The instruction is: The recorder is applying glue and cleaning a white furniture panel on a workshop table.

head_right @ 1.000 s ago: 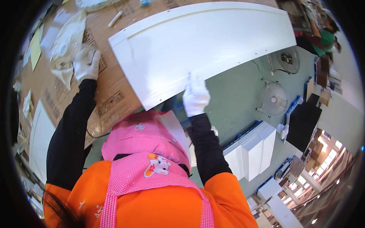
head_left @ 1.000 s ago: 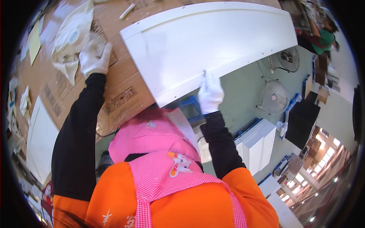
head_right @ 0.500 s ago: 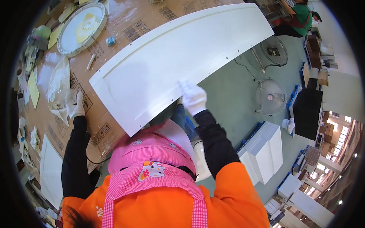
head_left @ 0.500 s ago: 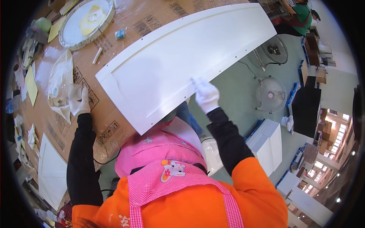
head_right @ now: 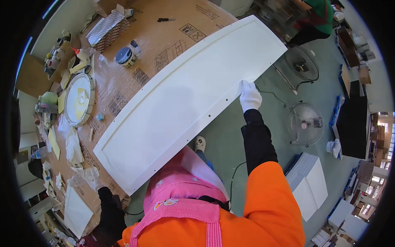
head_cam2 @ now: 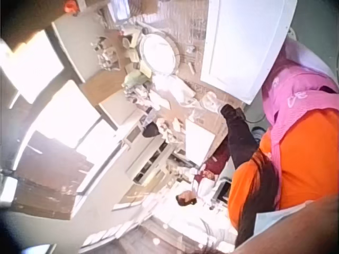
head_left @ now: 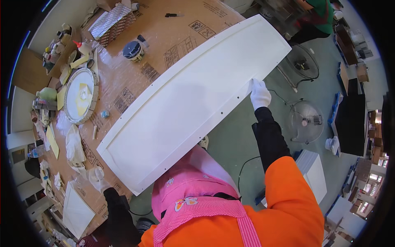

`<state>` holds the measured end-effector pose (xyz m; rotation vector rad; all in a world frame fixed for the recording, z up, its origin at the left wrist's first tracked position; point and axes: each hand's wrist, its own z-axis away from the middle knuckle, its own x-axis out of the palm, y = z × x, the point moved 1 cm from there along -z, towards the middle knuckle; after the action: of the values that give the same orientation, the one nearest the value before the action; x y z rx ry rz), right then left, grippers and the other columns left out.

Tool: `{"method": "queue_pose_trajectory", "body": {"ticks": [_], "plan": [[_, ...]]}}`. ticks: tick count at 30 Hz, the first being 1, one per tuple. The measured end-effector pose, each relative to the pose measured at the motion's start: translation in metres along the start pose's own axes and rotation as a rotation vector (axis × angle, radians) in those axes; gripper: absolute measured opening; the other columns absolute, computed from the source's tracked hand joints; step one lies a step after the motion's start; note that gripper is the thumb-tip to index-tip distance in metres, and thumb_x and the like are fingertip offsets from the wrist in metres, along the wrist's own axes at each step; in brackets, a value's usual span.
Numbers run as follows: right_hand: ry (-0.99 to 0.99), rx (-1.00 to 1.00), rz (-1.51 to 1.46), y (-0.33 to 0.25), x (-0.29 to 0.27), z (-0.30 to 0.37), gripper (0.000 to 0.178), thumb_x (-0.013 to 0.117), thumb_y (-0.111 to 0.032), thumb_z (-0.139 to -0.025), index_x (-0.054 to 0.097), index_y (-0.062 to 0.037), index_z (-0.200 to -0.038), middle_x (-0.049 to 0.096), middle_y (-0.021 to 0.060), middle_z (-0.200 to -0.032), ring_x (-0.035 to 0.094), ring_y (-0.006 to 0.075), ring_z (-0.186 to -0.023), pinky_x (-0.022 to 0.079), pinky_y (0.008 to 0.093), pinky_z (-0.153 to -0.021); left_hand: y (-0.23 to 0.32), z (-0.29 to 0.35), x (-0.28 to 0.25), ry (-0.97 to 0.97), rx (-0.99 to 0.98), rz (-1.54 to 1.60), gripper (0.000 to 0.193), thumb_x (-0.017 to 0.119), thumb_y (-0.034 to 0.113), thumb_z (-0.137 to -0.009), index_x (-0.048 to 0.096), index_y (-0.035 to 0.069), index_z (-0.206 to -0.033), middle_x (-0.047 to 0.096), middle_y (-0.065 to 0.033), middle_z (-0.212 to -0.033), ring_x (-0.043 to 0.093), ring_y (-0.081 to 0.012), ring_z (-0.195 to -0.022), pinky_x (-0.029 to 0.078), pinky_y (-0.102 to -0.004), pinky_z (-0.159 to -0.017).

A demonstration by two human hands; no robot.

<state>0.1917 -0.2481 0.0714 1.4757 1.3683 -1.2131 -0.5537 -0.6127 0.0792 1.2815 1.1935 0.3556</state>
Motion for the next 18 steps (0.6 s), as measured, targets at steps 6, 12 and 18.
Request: {"method": "queue_pose_trajectory", "body": {"ticks": [6, 12, 18], "plan": [[-0.002, 0.09, 0.01, 0.05, -0.001, -0.054, 0.026, 0.056, -0.023, -0.097, 0.064, -0.0221, -0.121, 0.065, 0.0089, -0.107, 0.07, 0.0359, -0.085, 0.056, 0.0504, -0.071, 0.069, 0.082, 0.059, 0.068, -0.011, 0.076, 0.051, 0.076, 0.036, -0.094, 0.056, 0.001, -0.126, 0.063, -0.0069, -0.116, 0.062, -0.0185, -0.103, 0.051, -0.0329, -0.091], [0.017, -0.016, -0.124, -0.006, -0.006, -0.012, 0.024, 0.056, -0.021, -0.094, 0.066, -0.0205, -0.116, 0.067, 0.0099, -0.1, 0.069, 0.0364, -0.083, 0.055, 0.0516, -0.07, 0.107, 0.101, 0.112, -0.295, -0.089, 0.256, 0.051, 0.075, 0.032, -0.094, 0.056, 0.001, -0.131, 0.063, -0.0133, -0.129, 0.061, -0.0202, -0.114, 0.052, -0.0341, -0.096], [-0.246, -0.686, -0.423, -0.123, -0.045, 0.124, 0.032, 0.061, -0.017, -0.086, 0.066, -0.0105, -0.117, 0.067, 0.0123, -0.102, 0.069, 0.0331, -0.092, 0.058, 0.0442, -0.074, 0.149, 0.121, 0.186, -0.284, -0.083, 0.529, 0.052, 0.076, 0.019, -0.093, 0.052, 0.0, -0.134, 0.059, -0.0176, -0.137, 0.062, -0.0221, -0.112, 0.052, -0.0354, -0.099]]}}
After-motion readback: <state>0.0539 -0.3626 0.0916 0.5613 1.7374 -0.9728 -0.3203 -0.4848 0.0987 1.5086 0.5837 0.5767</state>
